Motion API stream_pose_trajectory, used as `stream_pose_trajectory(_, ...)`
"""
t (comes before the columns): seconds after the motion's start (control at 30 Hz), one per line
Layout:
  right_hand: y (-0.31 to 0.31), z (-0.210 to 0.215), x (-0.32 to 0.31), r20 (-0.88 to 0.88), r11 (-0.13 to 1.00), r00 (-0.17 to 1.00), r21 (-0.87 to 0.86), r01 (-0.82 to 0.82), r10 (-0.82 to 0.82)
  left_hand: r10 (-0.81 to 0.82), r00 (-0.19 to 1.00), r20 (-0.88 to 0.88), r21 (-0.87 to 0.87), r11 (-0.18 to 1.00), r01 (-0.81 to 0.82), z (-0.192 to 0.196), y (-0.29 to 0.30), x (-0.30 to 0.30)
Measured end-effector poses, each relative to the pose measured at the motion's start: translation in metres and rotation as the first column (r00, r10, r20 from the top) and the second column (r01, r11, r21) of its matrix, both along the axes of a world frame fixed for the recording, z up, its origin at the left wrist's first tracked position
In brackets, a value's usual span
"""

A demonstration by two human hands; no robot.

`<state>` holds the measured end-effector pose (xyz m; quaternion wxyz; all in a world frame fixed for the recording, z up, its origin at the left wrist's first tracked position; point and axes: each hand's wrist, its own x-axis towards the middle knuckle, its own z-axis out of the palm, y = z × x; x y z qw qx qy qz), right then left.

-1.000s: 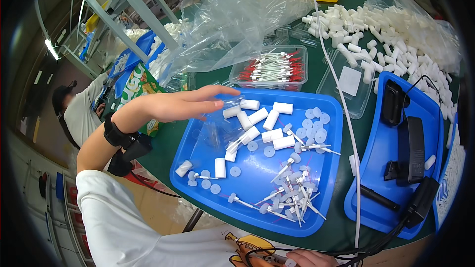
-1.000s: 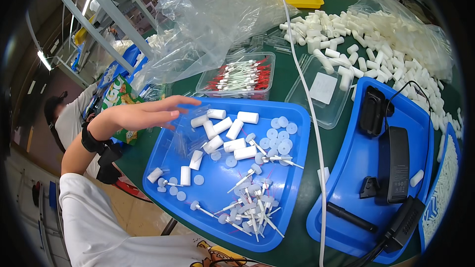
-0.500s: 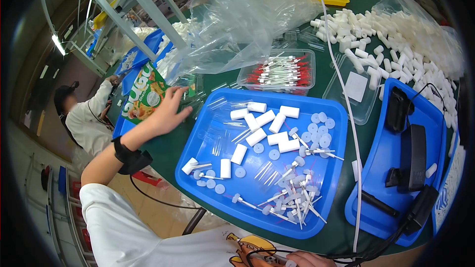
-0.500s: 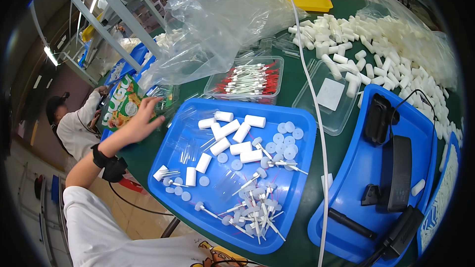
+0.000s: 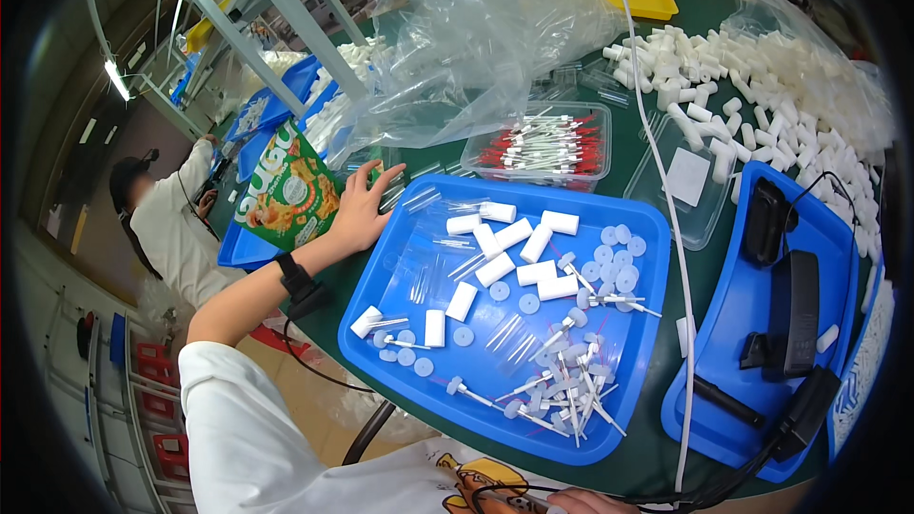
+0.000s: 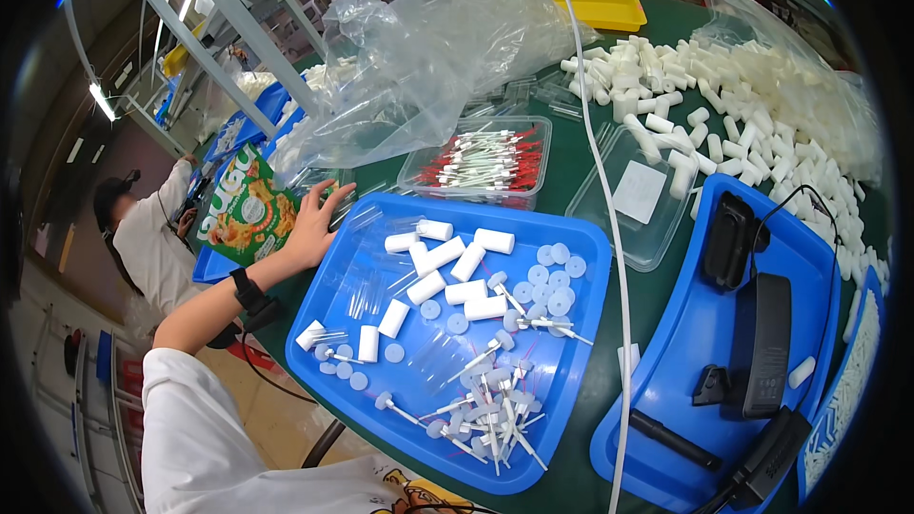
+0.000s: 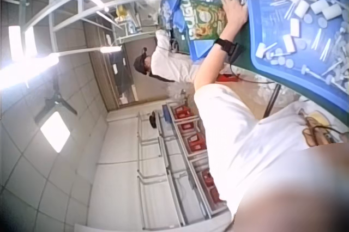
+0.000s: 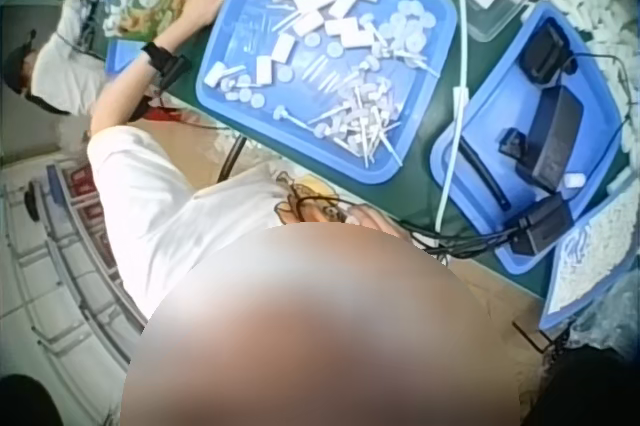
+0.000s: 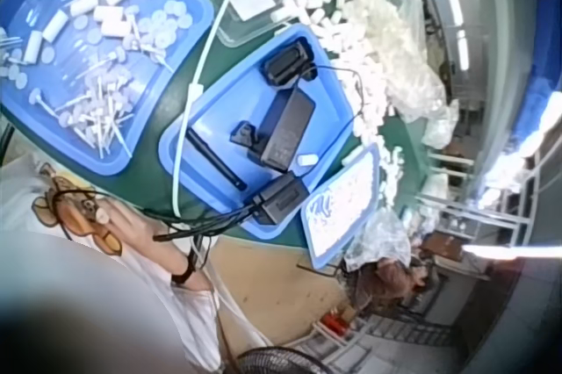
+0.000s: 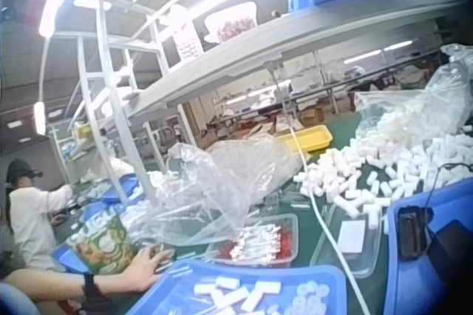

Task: The person assembles small white plastic components by hand at a factory workstation. They repeatedly pick up cylindrical bodies and caps, insert a thin rod into the body, and snap the cap on, placing the finished units into a blue tray. The person also handles clear plastic bags and sorts parts from a pile on the table.

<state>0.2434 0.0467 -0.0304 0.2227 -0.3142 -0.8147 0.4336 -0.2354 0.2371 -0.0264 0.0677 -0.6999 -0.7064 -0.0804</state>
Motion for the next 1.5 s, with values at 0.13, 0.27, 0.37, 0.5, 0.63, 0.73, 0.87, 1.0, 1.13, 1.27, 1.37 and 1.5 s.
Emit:
stream_pose_trajectory(0.13,-0.002,-0.005,-0.001,-0.005,0.999,1.000,0.053,-0.003,0.003,0.031,0.999,-0.007,0.028,0.999,-0.031,0.000,0.012,0.006)
stream_pose_trajectory(0.27,0.002,0.000,0.000,-0.035,0.997,0.999,0.072,-0.028,0.031,0.034,0.999,-0.020,0.029,0.999,-0.033,0.001,0.015,0.001)
stream_pose_trajectory(0.37,0.002,-0.009,0.002,-0.027,0.981,0.995,0.173,-0.093,0.099,-0.001,1.000,-0.010,0.057,0.998,0.001,0.002,0.019,-0.001)
stream_pose_trajectory(0.5,0.001,-0.009,0.002,-0.076,0.998,0.996,0.055,-0.043,0.047,-0.087,0.992,0.097,0.185,0.980,0.068,0.000,0.026,-0.004)
stream_pose_trajectory(0.63,0.002,-0.002,0.000,-0.096,1.000,0.995,-0.005,0.006,-0.007,-0.012,0.989,0.149,0.179,0.984,-0.015,0.005,0.028,-0.001)
stream_pose_trajectory(0.73,0.002,0.004,0.000,-0.076,0.999,0.997,-0.030,0.022,-0.025,-0.034,0.974,0.226,0.221,0.975,-0.017,0.006,0.024,-0.001)
stream_pose_trajectory(0.87,0.002,0.000,-0.001,-0.076,0.999,0.997,-0.036,0.015,-0.017,-0.011,0.905,0.424,0.167,0.984,-0.067,0.033,0.009,0.018)
stream_pose_trajectory(1.0,-0.002,-0.004,-0.001,-0.033,1.000,0.999,0.006,0.016,-0.016,-0.207,0.893,0.399,0.033,0.977,0.211,0.067,-0.017,0.056)
stream_pose_trajectory(1.13,-0.004,-0.008,0.000,-0.034,1.000,0.999,0.026,0.005,-0.004,-0.360,0.822,0.441,-0.198,0.855,0.480,0.085,-0.039,0.103)
stream_pose_trajectory(1.27,0.000,0.001,0.000,-0.041,1.000,0.999,-0.028,-0.010,0.009,-0.445,0.749,0.491,-0.231,0.762,0.604,0.085,-0.047,0.106)
stream_pose_trajectory(1.37,-0.001,0.002,-0.002,-0.042,1.000,0.999,-0.027,-0.006,0.005,-0.281,0.739,0.612,-0.208,0.845,0.493,0.083,-0.031,0.084)
stream_pose_trajectory(1.5,0.001,0.004,-0.001,-0.037,0.999,0.999,-0.012,-0.037,0.037,-0.213,0.959,0.185,-0.123,0.963,0.238,0.065,0.003,0.028)
